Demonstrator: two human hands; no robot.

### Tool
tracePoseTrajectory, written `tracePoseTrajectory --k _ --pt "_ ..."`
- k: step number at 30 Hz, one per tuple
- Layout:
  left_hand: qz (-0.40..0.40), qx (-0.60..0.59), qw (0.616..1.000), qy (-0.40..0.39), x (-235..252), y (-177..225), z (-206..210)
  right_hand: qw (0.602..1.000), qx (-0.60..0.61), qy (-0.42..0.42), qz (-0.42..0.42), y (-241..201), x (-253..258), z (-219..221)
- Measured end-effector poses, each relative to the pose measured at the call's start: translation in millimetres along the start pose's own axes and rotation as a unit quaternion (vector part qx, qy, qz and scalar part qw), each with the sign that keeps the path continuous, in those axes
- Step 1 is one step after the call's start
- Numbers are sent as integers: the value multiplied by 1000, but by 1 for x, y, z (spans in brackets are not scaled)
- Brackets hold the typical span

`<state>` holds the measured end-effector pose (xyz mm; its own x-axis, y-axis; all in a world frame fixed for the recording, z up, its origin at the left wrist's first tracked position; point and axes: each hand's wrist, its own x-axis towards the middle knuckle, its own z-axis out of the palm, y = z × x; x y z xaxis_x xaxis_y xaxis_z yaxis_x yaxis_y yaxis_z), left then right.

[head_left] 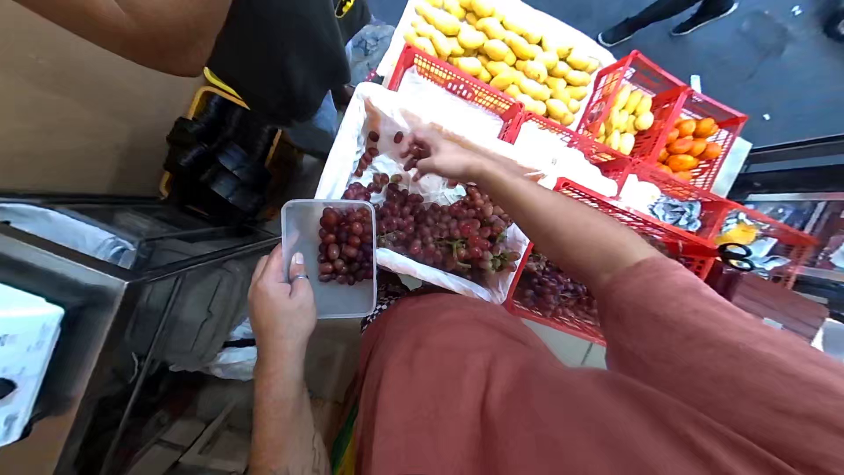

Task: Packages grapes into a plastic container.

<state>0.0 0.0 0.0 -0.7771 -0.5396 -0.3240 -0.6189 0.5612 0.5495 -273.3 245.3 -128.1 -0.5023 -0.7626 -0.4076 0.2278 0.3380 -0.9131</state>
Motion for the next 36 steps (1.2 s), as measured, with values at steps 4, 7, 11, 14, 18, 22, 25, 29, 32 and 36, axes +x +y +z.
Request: tracePoseTrajectory --k 4,7,11,14,18,22,25,29,32,36 --pt "11 2 1000 3 0 1 0 982 139 33 120 3 -34 -12" --pt "20 7 1000 -1 1 3 0 985 49 20 163 19 -35 -18" --pt "14 3 1000 7 -1 6 0 969 -186 46 154 43 -34 -21" --pt "3 7 1000 2 0 6 0 870 -455 33 187 50 -43 -8" --pt "-10 12 1000 -1 0 9 0 841 -511 40 174 64 -46 0" --pt "-10 14 1000 -3 -1 8 -1 875 -472 -76 81 55 -38 -8" --pt "-6 17 1000 -10 -1 8 -1 855 -482 -192 -14 64 -25 -12" --pt "-16 13 1000 -4 -1 6 -1 829 -495 -257 -39 72 -5 -19" --pt "-19 13 1000 -5 -1 7 -1 812 -520 -260 -47 74 -2 -16" --pt "-16 16 1000 2 -1 3 -1 882 -424 -199 -58 69 -6 -27"
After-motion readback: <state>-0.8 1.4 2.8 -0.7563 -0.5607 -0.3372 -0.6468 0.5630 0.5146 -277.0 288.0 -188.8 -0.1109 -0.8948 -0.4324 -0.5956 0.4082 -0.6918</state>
